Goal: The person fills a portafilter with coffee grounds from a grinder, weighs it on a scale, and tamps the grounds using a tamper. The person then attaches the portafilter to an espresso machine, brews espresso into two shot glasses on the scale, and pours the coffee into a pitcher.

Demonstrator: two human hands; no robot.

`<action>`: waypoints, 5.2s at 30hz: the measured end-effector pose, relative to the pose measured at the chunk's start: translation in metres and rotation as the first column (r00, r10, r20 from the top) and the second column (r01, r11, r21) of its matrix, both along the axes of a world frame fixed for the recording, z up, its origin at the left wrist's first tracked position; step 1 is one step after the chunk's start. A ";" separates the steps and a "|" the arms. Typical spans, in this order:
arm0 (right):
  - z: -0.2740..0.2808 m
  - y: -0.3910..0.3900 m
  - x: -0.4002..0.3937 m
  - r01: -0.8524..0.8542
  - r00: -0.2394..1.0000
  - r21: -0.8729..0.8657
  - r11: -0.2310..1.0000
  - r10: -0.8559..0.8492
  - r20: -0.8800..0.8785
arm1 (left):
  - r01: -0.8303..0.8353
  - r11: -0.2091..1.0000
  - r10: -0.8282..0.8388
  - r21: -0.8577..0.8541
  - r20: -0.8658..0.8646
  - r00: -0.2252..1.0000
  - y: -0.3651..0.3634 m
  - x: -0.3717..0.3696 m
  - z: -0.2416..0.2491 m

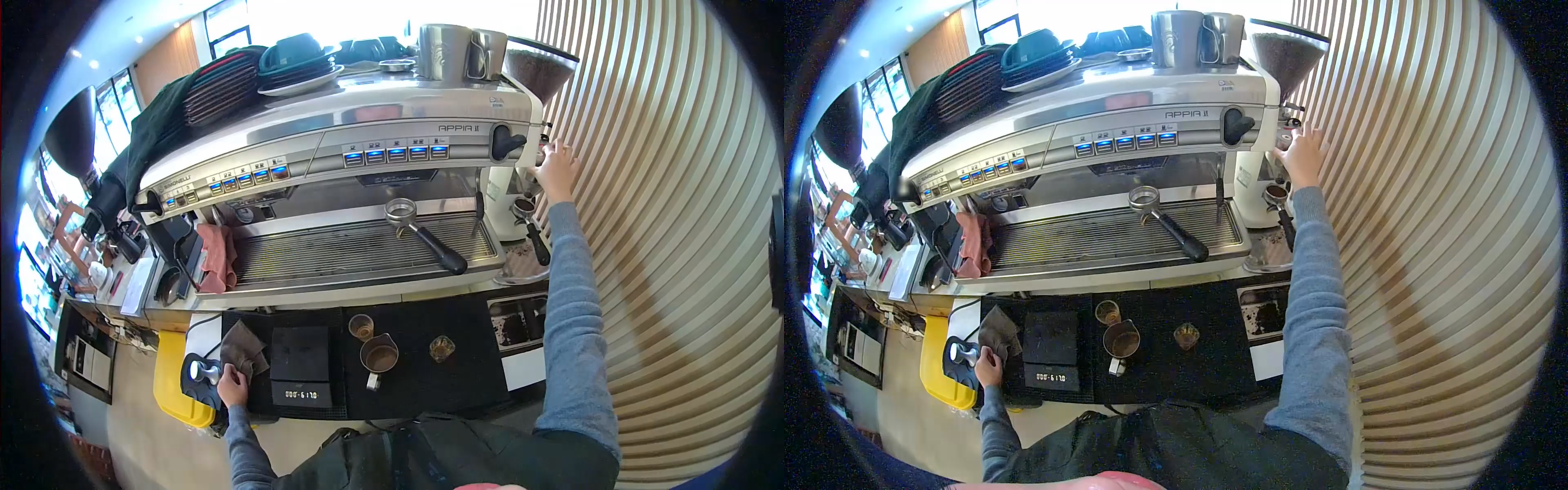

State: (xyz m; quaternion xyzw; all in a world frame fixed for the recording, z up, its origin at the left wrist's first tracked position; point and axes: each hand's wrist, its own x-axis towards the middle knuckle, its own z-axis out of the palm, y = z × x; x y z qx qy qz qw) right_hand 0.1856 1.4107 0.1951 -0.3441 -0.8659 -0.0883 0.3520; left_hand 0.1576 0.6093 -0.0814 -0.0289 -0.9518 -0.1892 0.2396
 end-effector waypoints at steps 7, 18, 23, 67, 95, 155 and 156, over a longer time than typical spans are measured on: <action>-0.008 0.012 0.020 -0.176 0.935 0.136 0.975 0.209 -0.286 | 0.002 0.999 -0.002 0.037 -0.009 1.000 0.000 0.002 0.003; -0.181 0.016 0.050 -0.007 0.997 -0.524 0.852 0.045 0.059 | 0.025 0.999 -0.025 0.024 0.010 1.000 -0.003 -0.001 0.002; -0.187 -0.005 0.074 -0.075 0.997 -0.448 0.891 0.062 -0.045 | 0.019 0.998 -0.021 0.055 0.024 0.999 -0.002 0.002 0.001; -0.219 -0.533 0.001 -0.699 0.632 -0.445 0.559 0.775 -0.020 | 0.209 0.966 -0.208 0.151 -0.019 0.978 -0.014 -0.005 0.006; -0.153 -0.518 0.016 -0.749 0.657 -0.451 0.485 0.633 -0.409 | 0.224 0.967 -0.224 0.117 -0.013 0.974 -0.014 -0.007 0.002; -0.176 -0.008 0.055 -0.065 0.983 -0.458 0.887 -0.021 -0.180 | -0.020 1.000 0.020 0.000 -0.008 1.000 0.007 0.007 0.008; -0.178 -0.004 0.051 -0.076 0.981 -0.484 0.872 -0.021 -0.192 | -0.022 1.000 0.022 0.004 -0.014 1.000 0.008 0.007 0.008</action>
